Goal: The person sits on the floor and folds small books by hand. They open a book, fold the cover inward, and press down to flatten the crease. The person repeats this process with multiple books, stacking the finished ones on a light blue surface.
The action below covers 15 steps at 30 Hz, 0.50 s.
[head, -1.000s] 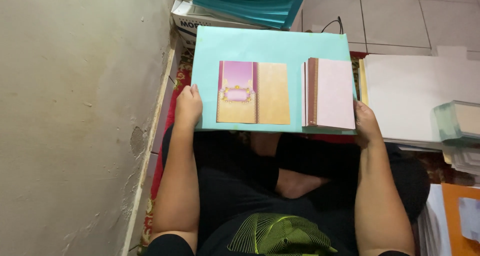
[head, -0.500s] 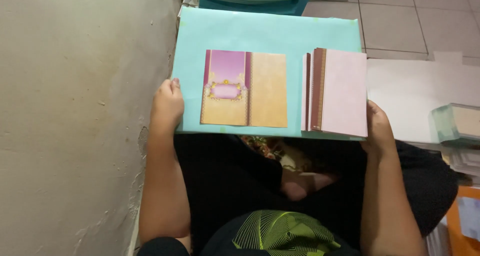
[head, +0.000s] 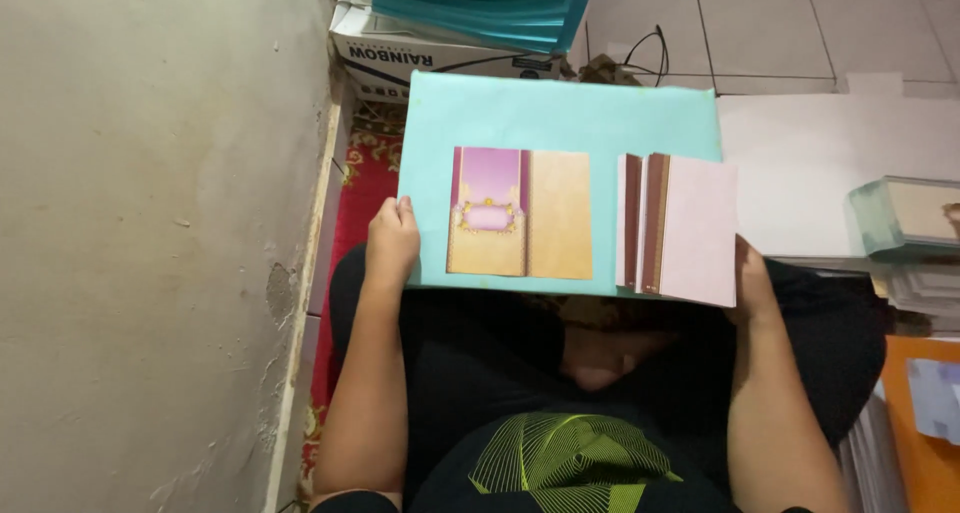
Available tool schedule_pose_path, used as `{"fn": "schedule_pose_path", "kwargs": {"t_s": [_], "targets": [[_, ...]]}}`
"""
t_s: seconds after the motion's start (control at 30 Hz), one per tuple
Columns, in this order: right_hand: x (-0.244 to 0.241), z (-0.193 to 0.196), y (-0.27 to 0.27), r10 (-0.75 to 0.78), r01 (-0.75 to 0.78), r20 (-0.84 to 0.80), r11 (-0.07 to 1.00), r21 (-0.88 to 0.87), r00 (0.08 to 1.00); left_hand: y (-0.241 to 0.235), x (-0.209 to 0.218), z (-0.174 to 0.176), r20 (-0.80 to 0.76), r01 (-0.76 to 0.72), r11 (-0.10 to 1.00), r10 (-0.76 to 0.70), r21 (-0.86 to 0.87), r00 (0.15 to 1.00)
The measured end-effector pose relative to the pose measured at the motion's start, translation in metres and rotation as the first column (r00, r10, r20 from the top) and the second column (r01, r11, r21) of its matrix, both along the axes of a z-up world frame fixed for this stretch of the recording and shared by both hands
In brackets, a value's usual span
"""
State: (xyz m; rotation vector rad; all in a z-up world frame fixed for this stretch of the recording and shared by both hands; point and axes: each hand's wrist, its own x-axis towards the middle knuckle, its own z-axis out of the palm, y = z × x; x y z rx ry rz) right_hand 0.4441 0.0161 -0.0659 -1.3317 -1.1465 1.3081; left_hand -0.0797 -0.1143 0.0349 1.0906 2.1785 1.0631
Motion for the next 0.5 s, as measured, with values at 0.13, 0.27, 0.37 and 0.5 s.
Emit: {"fn": "schedule_pose_path", "kwargs": {"t_s": [0.13,0.27,0.37,0.5], "targets": [[-0.004,0.006,0.007,0.025,-0.026,0.039,1.0,0.011,0.999,0.002,-0.001,-0.02,0.023,-0.016,1.0,0.017,-0.018,1.0],[-0.007,0.009,0.009,0.052,-0.052,0.108,0.999,0.003,0.993,-0.004,-0.011,-0.019,-0.006,-0.023,0.999,0.023,-0.032,1.0],[-0.011,0.013,0.006,0.07,-0.073,0.148,0.997,0.009,0.986,-0.012,-0.01,-0.008,-0.012,-0.04,0.998,0.039,-0.052,0.999],[-0.008,0.015,-0.003,0.091,-0.097,0.217,0.995,0.016,0.972,-0.018,-0.01,-0.02,0.004,-0.04,0.997,0.04,-0.065,0.999]]}}
